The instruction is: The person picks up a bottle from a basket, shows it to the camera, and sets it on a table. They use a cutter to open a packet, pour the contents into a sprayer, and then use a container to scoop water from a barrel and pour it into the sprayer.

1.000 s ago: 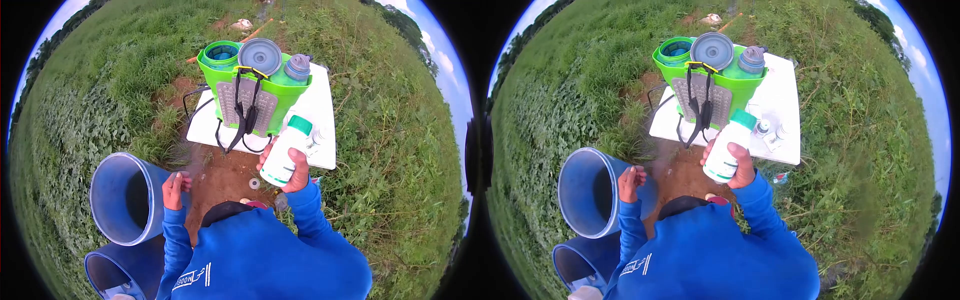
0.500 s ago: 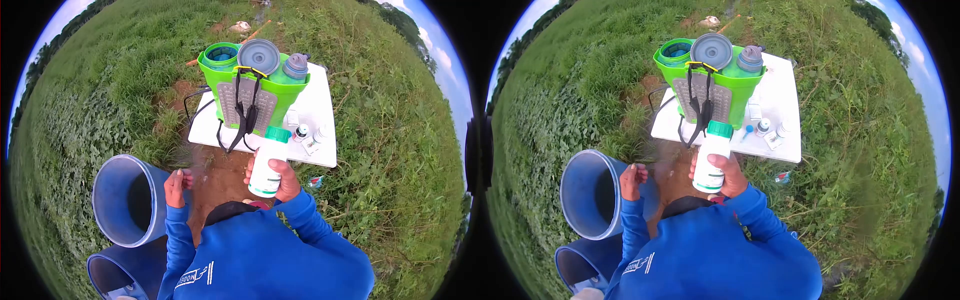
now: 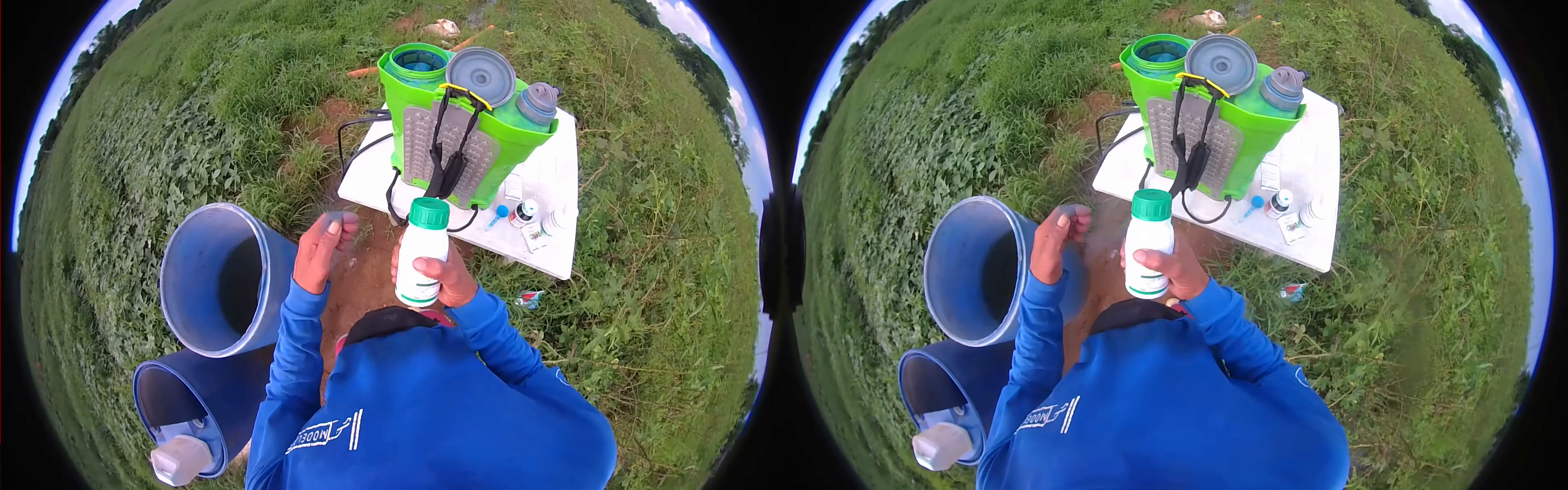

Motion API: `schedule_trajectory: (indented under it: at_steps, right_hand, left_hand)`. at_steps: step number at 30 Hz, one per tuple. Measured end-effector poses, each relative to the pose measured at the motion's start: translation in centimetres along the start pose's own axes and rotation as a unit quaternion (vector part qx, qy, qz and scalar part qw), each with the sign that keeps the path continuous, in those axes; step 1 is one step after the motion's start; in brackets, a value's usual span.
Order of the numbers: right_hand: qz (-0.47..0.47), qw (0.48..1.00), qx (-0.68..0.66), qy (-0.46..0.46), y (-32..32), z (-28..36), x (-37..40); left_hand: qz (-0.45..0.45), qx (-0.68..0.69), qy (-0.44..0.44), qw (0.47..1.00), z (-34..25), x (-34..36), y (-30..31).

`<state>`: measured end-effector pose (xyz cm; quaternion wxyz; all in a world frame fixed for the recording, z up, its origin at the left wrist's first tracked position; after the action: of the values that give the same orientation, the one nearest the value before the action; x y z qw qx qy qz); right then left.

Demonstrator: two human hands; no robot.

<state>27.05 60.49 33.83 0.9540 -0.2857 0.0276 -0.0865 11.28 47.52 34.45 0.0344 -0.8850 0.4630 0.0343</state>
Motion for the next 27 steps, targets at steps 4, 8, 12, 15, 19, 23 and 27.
schedule_trajectory:
  at_steps: [4,8,12,15,19,23,27]
  right_hand:
    - [0.135,0.988,0.014,-0.07,-4.6,-2.3,-0.2]
    - [0.251,0.959,-0.041,-0.125,-7.4,-2.9,0.1]
    - [0.393,0.892,-0.175,-0.141,-9.4,-1.2,1.3]
    - [0.462,0.866,-0.109,-0.156,-9.7,-3.1,2.2]
    - [0.432,0.893,0.012,-0.129,-9.1,-3.8,2.1]
    - [0.365,0.912,0.182,-0.03,-10.5,-1.2,2.4]
    - [0.227,0.933,0.279,0.005,-10.4,1.3,2.6]
  left_hand:
    - [0.113,-0.005,-0.09,0.99,-5.2,-1.1,-3.6]
    - [0.319,0.157,-0.056,0.933,-6.8,0.3,-7.0]
    - [0.459,0.303,-0.06,0.833,-9.4,2.3,-8.4]
    - [0.471,0.278,-0.193,0.814,-12.1,2.9,-8.9]
    - [0.438,0.306,-0.229,0.814,-12.5,3.9,-8.6]
    - [0.34,0.219,-0.317,0.858,-14.4,5.5,-8.4]
    - [0.206,0.081,-0.291,0.931,-14.4,6.8,-8.0]
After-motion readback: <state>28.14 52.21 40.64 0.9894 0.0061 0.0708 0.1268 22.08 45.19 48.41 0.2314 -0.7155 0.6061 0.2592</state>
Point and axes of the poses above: each hand's wrist, its own x-axis away from the middle knuckle, its own y-axis out of the back of the hand, z = x × y, the point moved 6 cm from there along -x, towards the middle knuckle, and after that the axes turned 7 degrees about z, right-handed, at the moved point
